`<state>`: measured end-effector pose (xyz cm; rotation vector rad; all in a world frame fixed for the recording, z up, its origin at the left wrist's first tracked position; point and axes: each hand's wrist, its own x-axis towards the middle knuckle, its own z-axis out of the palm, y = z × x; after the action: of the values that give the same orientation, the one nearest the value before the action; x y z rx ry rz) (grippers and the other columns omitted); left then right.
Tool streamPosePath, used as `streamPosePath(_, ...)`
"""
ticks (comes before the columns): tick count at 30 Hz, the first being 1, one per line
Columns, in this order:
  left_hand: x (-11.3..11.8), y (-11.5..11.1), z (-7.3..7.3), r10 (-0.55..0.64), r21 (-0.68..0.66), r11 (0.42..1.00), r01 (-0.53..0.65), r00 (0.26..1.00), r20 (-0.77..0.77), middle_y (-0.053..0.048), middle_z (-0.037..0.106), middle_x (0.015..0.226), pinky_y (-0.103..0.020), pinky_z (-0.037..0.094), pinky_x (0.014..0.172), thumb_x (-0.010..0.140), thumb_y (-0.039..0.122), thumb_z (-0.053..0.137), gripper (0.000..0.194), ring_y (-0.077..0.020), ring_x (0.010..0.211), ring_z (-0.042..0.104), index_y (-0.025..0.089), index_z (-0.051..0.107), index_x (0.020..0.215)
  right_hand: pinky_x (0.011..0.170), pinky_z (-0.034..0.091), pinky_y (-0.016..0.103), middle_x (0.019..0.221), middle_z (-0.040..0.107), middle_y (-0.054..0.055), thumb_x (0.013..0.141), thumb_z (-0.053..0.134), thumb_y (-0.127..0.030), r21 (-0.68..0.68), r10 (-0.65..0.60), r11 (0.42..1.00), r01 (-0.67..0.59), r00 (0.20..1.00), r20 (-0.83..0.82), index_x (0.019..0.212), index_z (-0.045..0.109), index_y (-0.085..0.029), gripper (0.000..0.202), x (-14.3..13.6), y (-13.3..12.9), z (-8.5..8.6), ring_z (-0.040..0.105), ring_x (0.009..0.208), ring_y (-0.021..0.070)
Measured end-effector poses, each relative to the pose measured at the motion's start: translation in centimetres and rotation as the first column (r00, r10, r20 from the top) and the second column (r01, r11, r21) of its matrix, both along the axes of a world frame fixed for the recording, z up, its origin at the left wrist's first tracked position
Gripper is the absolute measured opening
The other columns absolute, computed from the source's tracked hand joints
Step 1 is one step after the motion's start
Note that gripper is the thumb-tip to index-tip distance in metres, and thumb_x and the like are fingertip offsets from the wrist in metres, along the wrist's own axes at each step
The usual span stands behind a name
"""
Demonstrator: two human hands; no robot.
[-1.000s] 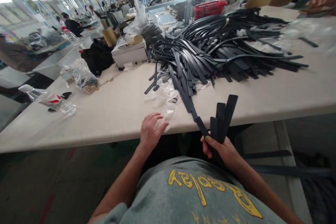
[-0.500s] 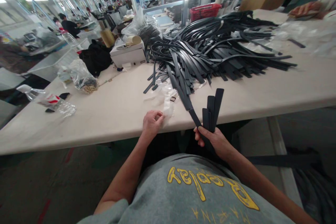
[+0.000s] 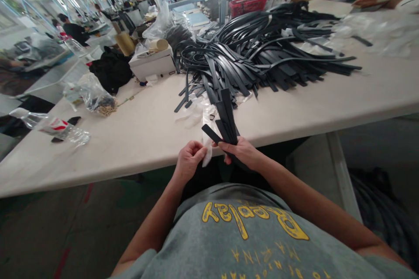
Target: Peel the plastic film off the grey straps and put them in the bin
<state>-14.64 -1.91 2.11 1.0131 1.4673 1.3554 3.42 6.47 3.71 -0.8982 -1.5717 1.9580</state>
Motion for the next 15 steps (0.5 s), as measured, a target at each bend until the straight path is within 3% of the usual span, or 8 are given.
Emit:
streamPosePath(5,1.1,-0.5,-0.2,-0.010,-0.043,0.999,0.011,1.000,0.027,0.007,0.056,0.053,-0.019,0.034,0.048,0.068,0.036,0.077,0.027,-0.0069,0.047,0.048,0.018,0.056,0.069,0.044,0.039,0.022,0.045,0.055,-0.005,0.074,0.070,-0.051,0.091,-0.044,0.995,0.042,0.999,0.024,0.091,0.073,-0.010,0.045,-1.2,0.4,1.4,0.050,0.040,0.0094)
streamPosePath(10,1.7,-0.4,-0.4,-0.050,-0.055,0.997,0.056,0.993,0.107,0.005,0.061,0.055,-0.020,0.039,0.052,0.066,0.035,0.079,0.028,-0.0080,0.049,0.051,0.018,0.058,0.074,0.042,0.038,0.021,0.043,0.056,-0.004,0.074,0.069,-0.048,0.243,-0.038,0.970,0.017,0.996,0.084,0.079,0.073,-0.010,0.038,-0.7,0.4,1.2,0.051,0.038,0.0094)
streamPosePath(15,2.6,-0.2,-0.4,-0.189,-0.128,0.963,0.235,0.936,0.297,0.001,0.067,0.068,-0.022,0.042,0.056,0.061,0.035,0.084,0.034,-0.0096,0.056,0.055,0.016,0.068,0.085,0.039,0.038,0.020,0.043,0.053,-0.005,0.078,0.064,-0.042,0.373,-0.047,0.928,0.014,0.996,0.080,0.074,0.070,-0.012,0.030,-0.4,0.0,1.1,0.050,0.037,0.0092)
